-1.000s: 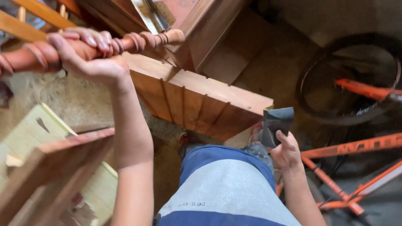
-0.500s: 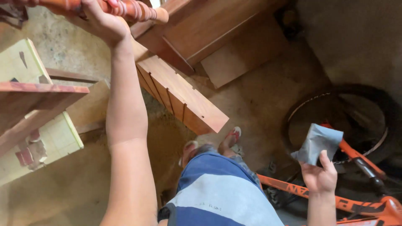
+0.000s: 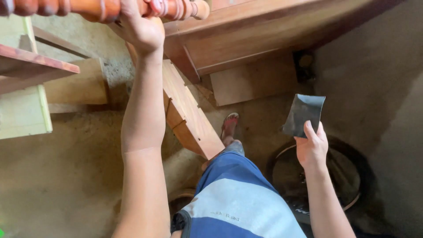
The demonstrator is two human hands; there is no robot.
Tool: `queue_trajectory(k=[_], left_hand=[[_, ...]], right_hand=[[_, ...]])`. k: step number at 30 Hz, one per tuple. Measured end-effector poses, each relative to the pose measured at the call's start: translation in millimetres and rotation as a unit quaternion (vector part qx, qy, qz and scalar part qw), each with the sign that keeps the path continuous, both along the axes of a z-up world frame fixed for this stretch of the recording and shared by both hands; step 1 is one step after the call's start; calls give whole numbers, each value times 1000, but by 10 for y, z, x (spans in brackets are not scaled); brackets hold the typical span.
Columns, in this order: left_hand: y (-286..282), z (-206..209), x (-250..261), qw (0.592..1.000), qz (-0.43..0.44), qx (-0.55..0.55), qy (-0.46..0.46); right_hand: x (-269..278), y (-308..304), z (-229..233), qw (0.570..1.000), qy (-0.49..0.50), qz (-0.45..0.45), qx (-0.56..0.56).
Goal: The person sands a turned wooden spindle using a sanding block. They hold the spindle with one hand and rub the sanding block along its length, rotating it to smooth the surface. The person works in a workshop environment with various tools and materials visible in the background.
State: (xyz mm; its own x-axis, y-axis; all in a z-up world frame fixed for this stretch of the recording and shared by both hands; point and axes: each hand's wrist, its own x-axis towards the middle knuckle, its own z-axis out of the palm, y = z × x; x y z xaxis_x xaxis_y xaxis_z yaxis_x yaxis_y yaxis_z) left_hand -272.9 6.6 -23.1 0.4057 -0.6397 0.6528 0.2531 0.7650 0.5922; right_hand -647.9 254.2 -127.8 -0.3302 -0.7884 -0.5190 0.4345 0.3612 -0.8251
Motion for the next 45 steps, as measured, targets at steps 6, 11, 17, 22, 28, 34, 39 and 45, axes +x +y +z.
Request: queue_trajectory(k=[6,11,17,22,28,34,39,45], left_hand=[[10,-36,-196,995,-60,76,18],[154,197,-393,999,27,17,6],[181,292,-632,996,70,51,-26],[95,264,-686,992,106,72,-18],[119,260,-408,997,48,60,-14],[283,211,-280,996,22,88,16],[292,233,-275,993,25,109,30],[299,234,-253,993,28,105,44]], right_hand=[[-84,-1064,25,976,170,123,-65],[274,-1857,157,903,322,216,-186],[1118,-2631,314,900,130,267,-318],[1642,-2725,248,869,166,340,-320],[1098,-2775,-168,893,207,330,-225],[1597,-2862,157,888,214,320,-252],[1846,-2975,232,842,238,417,-246],[1848,-3032,280,798,255,439,-324]])
